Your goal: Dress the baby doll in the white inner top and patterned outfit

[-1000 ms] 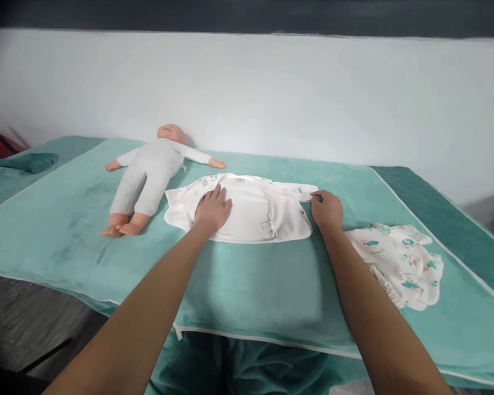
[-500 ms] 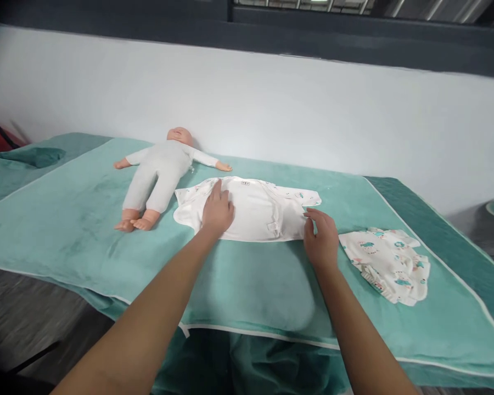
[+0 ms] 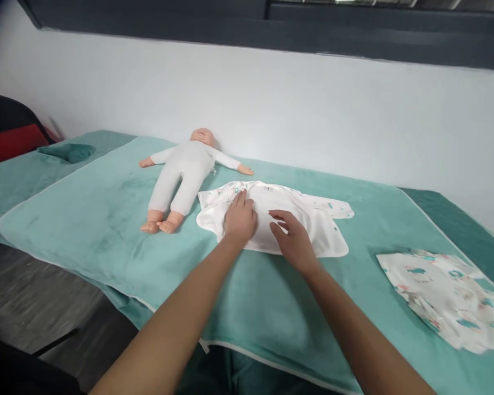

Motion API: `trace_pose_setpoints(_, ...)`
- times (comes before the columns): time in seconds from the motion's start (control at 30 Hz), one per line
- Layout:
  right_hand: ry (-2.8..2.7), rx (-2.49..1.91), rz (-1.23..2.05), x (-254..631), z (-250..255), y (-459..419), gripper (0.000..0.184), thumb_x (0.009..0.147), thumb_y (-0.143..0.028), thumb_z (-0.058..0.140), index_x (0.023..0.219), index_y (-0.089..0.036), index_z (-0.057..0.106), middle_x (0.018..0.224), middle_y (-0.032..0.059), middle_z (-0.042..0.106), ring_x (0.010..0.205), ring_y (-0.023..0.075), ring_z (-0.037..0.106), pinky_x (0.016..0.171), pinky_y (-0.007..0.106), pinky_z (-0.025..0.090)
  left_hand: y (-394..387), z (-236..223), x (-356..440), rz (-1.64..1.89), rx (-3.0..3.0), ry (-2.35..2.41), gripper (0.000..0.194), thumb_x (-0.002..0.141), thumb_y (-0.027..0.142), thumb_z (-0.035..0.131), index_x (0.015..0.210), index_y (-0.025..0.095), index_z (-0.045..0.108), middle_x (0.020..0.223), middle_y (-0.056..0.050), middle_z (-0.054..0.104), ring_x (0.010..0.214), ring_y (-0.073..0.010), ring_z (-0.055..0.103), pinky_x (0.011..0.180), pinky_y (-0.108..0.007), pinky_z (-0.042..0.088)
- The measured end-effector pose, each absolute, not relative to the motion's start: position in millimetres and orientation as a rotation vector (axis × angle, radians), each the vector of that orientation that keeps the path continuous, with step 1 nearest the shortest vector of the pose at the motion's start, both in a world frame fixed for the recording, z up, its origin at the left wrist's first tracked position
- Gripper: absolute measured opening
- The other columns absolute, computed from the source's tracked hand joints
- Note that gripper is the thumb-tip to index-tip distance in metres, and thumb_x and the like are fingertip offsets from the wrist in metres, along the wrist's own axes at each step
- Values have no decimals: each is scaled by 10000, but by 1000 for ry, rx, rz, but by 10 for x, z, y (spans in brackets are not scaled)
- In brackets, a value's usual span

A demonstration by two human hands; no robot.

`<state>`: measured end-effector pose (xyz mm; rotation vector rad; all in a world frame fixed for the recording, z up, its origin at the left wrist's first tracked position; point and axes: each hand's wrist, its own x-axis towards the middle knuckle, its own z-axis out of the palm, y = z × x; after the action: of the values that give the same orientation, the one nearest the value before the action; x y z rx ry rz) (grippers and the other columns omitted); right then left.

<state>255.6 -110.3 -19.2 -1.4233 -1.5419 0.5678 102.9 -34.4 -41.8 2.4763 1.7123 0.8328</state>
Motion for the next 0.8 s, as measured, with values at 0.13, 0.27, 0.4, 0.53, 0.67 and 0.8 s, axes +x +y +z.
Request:
trace_pose_setpoints(0.13,-1542,-1268,790,2115,51,-387,348,902,-477,614,1169,-254,619,1331,79,647,1269,266,588,1120,497,429,-560,-104,633,900,2530,1660,377,969,202,389,1287,173,589,1623,-79,377,1562,-249,203,1282,-498,225)
trace_pose_setpoints(0.27,-1787,-1331,870,1519,175,533,671,911,-642,533,1422,-217,446,1612,138,361,1512,325,290,1218,552,261,-668,283,-63,952,2341,1943,466,974,279,406,1430,226,486,1685,-55,226,1576,-248,160,1295,-511,180)
trace_pose_setpoints(0.4,-1853,-1546,666,862,124,1351,721,944,-606,485,1453,-104,384,1628,214,278,1534,367,179,1233,578,141,-414,289,-806,841,2043,1949,632,952,390,471,1536,175,370,1711,-86,109,1585,-260,97,1288,-460,200)
trace_pose_setpoints(0.53,-1732,-1712,562,529,116,1946,631,987,-574,392,1357,-66,453,1543,272,376,1482,399,262,1194,616,158,-14,41,-1259,778,1697,1831,729,960,474,454,1583,131,292,1709,-103,101,1578,-258,126,1284,-429,182)
trace_pose_setpoints(0.67,-1723,-1682,648,604,203,2322,675,956,-610,440,1349,-60,449,1443,287,495,1377,407,430,1133,609,297,339,-79,-1363,1069,1488,1615,722,938,466,531,1582,234,302,1678,-51,260,1547,-250,257,1277,-405,226)
trace_pose_setpoints(0.8,-1803,-1519,715,767,306,2427,757,885,-641,554,1346,-47,468,1366,270,582,1266,359,555,1032,472,458,550,-95,-1312,1198,1129,1160,623,938,518,556,1483,238,441,1489,-104,561,1309,-311,592,1110,-482,497)
